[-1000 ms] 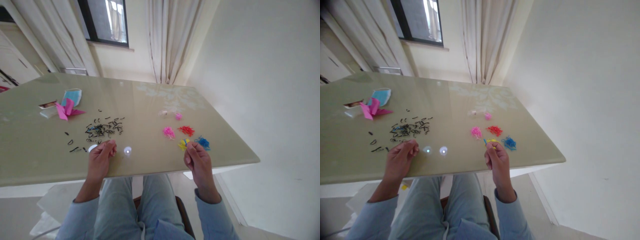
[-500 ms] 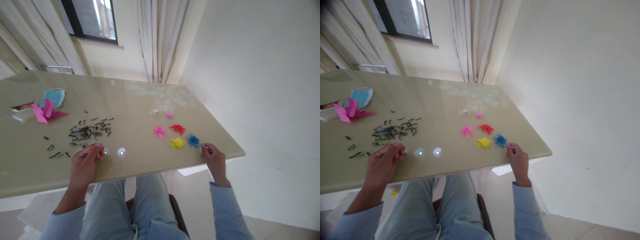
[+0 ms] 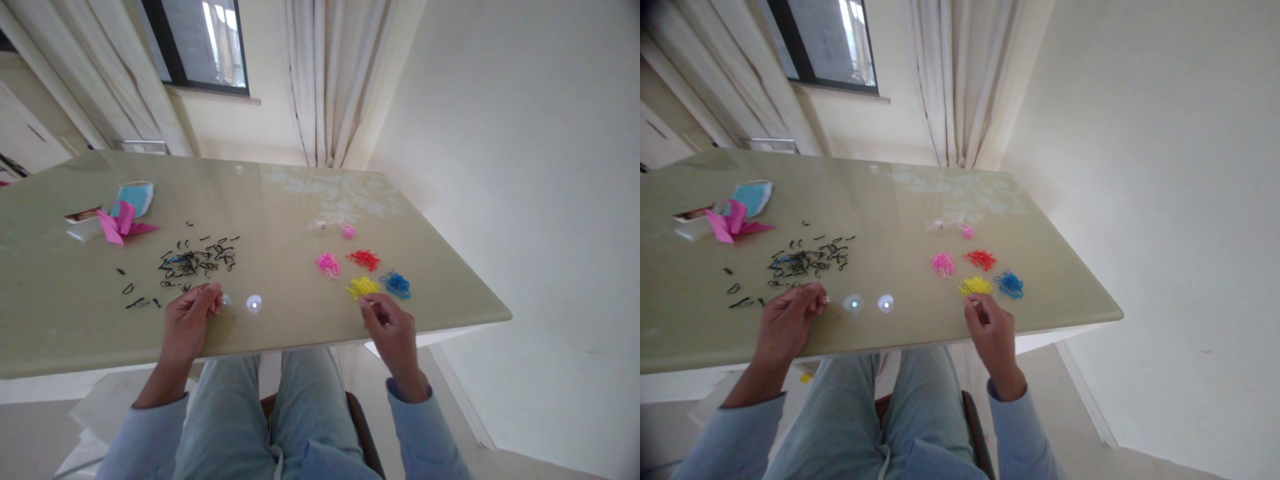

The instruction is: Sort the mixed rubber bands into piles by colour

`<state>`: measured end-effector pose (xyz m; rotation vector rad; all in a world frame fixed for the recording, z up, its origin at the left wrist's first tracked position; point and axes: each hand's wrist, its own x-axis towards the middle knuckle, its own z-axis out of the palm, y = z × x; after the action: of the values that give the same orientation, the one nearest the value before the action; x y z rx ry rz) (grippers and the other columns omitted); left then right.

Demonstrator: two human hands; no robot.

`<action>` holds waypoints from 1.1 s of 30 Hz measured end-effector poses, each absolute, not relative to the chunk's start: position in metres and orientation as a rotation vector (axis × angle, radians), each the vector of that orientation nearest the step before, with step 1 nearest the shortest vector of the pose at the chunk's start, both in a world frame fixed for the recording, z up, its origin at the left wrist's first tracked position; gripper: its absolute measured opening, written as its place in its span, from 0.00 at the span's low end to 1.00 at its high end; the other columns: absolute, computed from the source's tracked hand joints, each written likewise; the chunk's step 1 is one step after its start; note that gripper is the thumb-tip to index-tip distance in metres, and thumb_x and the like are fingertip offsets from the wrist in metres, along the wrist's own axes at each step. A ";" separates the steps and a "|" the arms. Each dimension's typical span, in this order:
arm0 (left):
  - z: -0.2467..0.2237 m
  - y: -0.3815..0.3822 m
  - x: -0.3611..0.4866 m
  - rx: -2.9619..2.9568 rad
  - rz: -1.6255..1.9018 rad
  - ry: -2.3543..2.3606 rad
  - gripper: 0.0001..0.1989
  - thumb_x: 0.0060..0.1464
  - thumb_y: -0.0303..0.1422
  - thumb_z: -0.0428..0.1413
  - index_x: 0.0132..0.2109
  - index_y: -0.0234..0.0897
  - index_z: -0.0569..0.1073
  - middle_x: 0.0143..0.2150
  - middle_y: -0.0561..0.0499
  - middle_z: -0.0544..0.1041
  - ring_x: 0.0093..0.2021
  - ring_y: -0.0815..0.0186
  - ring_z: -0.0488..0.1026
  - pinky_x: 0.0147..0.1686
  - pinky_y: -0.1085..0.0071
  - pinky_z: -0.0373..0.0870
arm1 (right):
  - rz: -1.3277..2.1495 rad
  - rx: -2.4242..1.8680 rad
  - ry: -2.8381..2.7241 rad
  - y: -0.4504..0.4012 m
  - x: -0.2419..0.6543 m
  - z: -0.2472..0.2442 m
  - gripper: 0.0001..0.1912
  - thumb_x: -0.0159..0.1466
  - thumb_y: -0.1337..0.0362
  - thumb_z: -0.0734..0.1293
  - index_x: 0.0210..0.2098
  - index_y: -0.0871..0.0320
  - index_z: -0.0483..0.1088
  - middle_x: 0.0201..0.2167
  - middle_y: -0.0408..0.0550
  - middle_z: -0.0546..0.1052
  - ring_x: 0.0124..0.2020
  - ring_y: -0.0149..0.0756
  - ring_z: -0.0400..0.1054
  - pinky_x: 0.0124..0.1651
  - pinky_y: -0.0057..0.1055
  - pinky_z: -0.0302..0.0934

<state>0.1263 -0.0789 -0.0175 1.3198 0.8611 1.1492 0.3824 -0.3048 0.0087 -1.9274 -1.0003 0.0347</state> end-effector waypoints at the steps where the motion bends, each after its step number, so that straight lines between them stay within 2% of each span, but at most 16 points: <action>1: -0.018 -0.078 0.126 1.343 1.146 0.872 0.20 0.54 0.37 0.59 0.18 0.37 0.63 0.22 0.54 0.68 0.25 0.69 0.62 0.26 0.72 0.58 | 0.119 -1.865 -1.121 -0.294 0.369 0.008 0.13 0.66 0.54 0.64 0.36 0.56 0.75 0.17 0.40 0.71 0.18 0.30 0.64 0.25 0.26 0.58; 6: -0.016 -0.078 0.128 1.533 1.123 0.914 0.21 0.56 0.38 0.56 0.18 0.38 0.63 0.21 0.54 0.67 0.26 0.68 0.64 0.29 0.71 0.61 | 0.391 -1.718 -1.449 -0.228 0.334 0.005 0.11 0.67 0.58 0.63 0.38 0.55 0.76 0.23 0.43 0.76 0.23 0.31 0.68 0.30 0.27 0.58; 10: -0.013 -0.081 0.129 1.540 1.107 0.918 0.21 0.57 0.38 0.55 0.18 0.38 0.62 0.21 0.54 0.66 0.25 0.69 0.63 0.30 0.71 0.61 | 0.420 -1.785 -1.497 -0.191 0.334 0.002 0.11 0.66 0.60 0.63 0.37 0.56 0.77 0.26 0.46 0.78 0.27 0.34 0.70 0.32 0.28 0.58; 16: 0.009 -0.059 0.119 1.158 1.144 0.873 0.19 0.52 0.44 0.56 0.23 0.39 0.59 0.22 0.56 0.65 0.20 0.73 0.59 0.22 0.73 0.59 | 0.505 -1.680 -1.425 -0.198 0.342 -0.004 0.14 0.66 0.56 0.62 0.36 0.57 0.76 0.24 0.45 0.77 0.25 0.35 0.69 0.29 0.29 0.59; 20: 0.030 -0.020 0.093 1.380 1.230 1.051 0.15 0.52 0.44 0.54 0.26 0.38 0.64 0.23 0.55 0.68 0.20 0.72 0.61 0.22 0.73 0.60 | 0.543 -1.639 -1.409 -0.205 0.342 -0.005 0.15 0.66 0.54 0.62 0.36 0.57 0.76 0.22 0.44 0.75 0.23 0.35 0.68 0.28 0.29 0.59; 22: 0.036 0.003 0.080 1.780 1.138 1.282 0.13 0.51 0.42 0.55 0.28 0.37 0.70 0.26 0.52 0.73 0.24 0.69 0.66 0.26 0.72 0.63 | 0.526 -1.645 -1.412 -0.205 0.341 -0.005 0.15 0.66 0.54 0.62 0.36 0.57 0.76 0.23 0.45 0.76 0.24 0.35 0.69 0.29 0.29 0.60; 24: 0.038 0.025 0.071 2.176 0.891 1.504 0.11 0.49 0.40 0.57 0.32 0.36 0.77 0.30 0.49 0.78 0.28 0.65 0.71 0.32 0.70 0.67 | 0.512 -1.650 -1.413 -0.204 0.340 -0.005 0.15 0.66 0.53 0.63 0.37 0.57 0.76 0.24 0.46 0.77 0.25 0.36 0.70 0.29 0.30 0.62; 27: 0.035 0.047 0.067 2.455 0.511 1.557 0.14 0.52 0.37 0.53 0.37 0.35 0.81 0.36 0.44 0.81 0.36 0.60 0.75 0.38 0.68 0.68 | 0.520 -1.644 -1.410 -0.202 0.341 -0.006 0.16 0.66 0.53 0.63 0.37 0.57 0.76 0.26 0.47 0.79 0.26 0.37 0.71 0.30 0.31 0.63; 29: 0.031 0.054 0.070 2.491 0.382 1.602 0.16 0.53 0.36 0.52 0.38 0.35 0.82 0.38 0.42 0.82 0.38 0.59 0.76 0.39 0.68 0.68 | 0.531 -1.637 -1.417 -0.202 0.341 -0.006 0.16 0.66 0.53 0.63 0.37 0.57 0.76 0.26 0.48 0.79 0.26 0.37 0.71 0.31 0.31 0.63; 33: 0.025 0.056 0.077 2.445 0.339 1.728 0.16 0.52 0.34 0.51 0.34 0.34 0.83 0.35 0.40 0.82 0.36 0.56 0.77 0.36 0.67 0.68 | 0.544 -1.637 -1.422 -0.202 0.342 -0.007 0.16 0.66 0.53 0.63 0.37 0.57 0.76 0.26 0.47 0.78 0.26 0.37 0.71 0.31 0.31 0.63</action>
<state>0.0768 0.0563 0.0251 2.4451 1.7282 0.3390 0.3420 -0.2023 -0.0074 -1.6366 -1.4217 0.5439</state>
